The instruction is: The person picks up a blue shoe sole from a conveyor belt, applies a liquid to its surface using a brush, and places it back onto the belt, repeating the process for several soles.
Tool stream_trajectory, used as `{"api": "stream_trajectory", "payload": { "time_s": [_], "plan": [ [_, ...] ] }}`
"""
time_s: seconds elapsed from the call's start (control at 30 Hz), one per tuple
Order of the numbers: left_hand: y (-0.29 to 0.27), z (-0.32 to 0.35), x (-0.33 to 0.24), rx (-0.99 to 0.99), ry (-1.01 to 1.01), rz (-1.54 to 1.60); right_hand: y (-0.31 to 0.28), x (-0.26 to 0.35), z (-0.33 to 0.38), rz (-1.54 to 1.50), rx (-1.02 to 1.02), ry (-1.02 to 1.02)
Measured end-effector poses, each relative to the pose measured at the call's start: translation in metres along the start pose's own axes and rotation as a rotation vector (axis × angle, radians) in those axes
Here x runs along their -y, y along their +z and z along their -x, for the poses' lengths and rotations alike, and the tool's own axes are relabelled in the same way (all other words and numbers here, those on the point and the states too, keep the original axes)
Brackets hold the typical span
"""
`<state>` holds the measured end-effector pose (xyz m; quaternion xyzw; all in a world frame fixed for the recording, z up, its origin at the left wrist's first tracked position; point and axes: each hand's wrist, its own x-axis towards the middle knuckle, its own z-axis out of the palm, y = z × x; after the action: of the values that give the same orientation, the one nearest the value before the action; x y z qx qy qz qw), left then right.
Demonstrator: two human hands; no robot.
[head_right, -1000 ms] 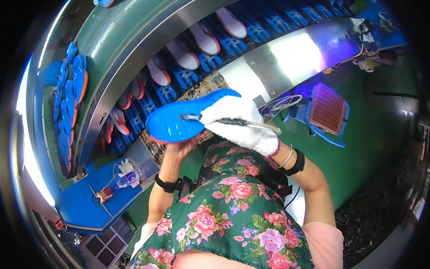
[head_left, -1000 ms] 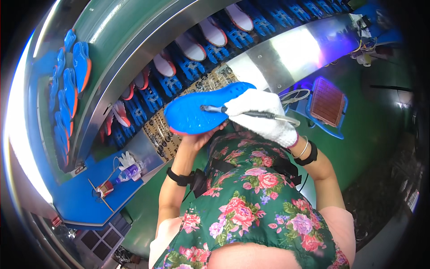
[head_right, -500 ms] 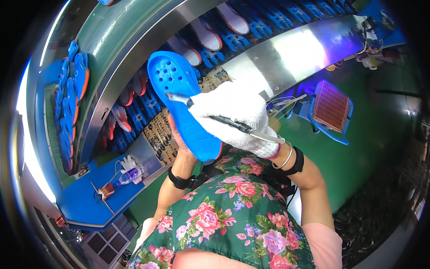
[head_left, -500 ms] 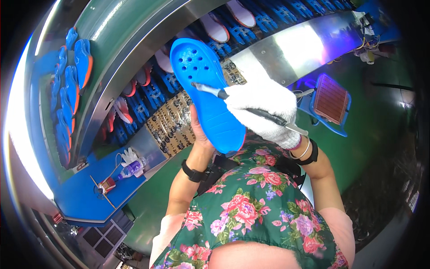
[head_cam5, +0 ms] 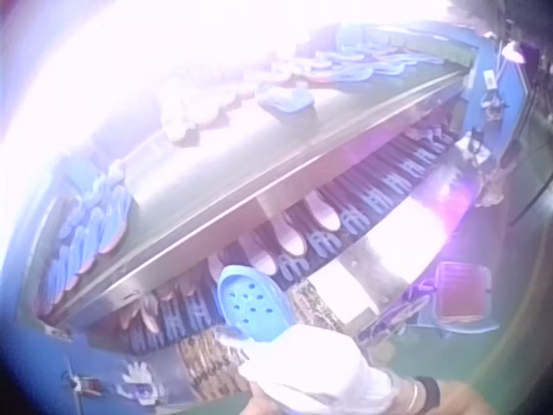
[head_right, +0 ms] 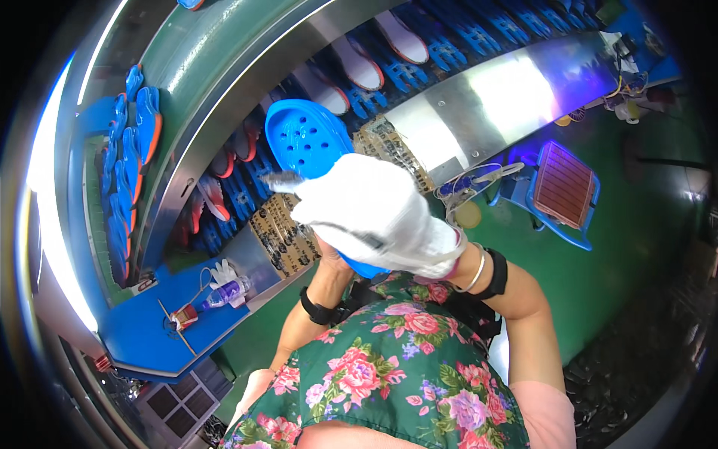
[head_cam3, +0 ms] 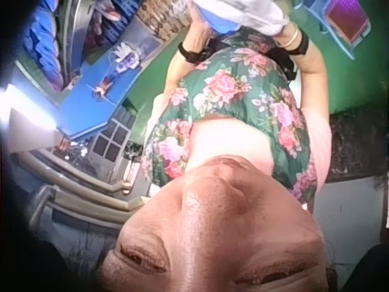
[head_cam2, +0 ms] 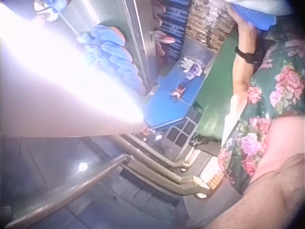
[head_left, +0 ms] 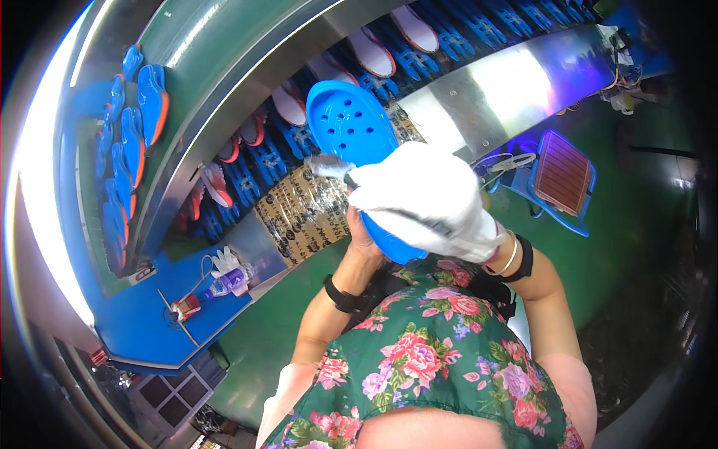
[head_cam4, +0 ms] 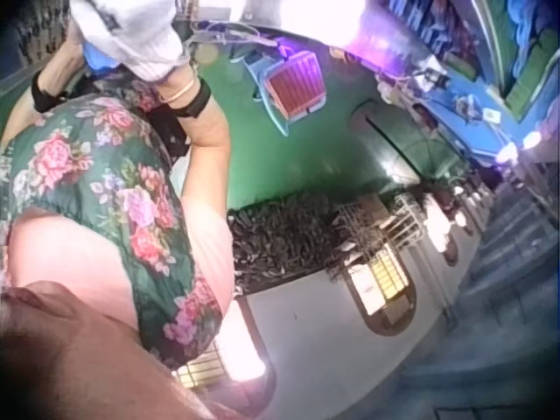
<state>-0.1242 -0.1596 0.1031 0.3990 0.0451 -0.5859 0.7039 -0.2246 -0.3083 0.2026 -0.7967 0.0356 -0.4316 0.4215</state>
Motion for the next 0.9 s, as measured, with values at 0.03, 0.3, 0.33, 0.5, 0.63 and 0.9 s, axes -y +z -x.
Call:
{"api": "stream_trajectory", "payload": {
  "time_s": [0.03,0.3,0.33,0.5,0.63,0.9],
  "plan": [
    [-0.014,-0.011,0.007,0.414,-0.113,0.798,-0.001,0.000,0.000,-0.102,-0.034,0.083],
    [0.001,-0.018,-0.008,0.164,0.014,0.117,0.013,-0.008,0.018,0.107,-0.054,-0.035],
    [0.000,-0.020,-0.008,0.171,0.052,0.103,0.008,-0.009,0.017,0.038,-0.028,-0.006],
    [0.020,-0.025,-0.018,0.003,0.216,-0.024,-0.003,-0.024,0.018,-0.022,-0.164,0.162],
    [0.012,-0.039,-0.028,0.181,0.077,0.128,0.018,-0.022,0.029,0.080,-0.075,0.006],
    [0.017,-0.046,-0.036,0.315,0.022,0.437,0.007,-0.028,0.034,-0.007,-0.065,0.014]
  ]
}}
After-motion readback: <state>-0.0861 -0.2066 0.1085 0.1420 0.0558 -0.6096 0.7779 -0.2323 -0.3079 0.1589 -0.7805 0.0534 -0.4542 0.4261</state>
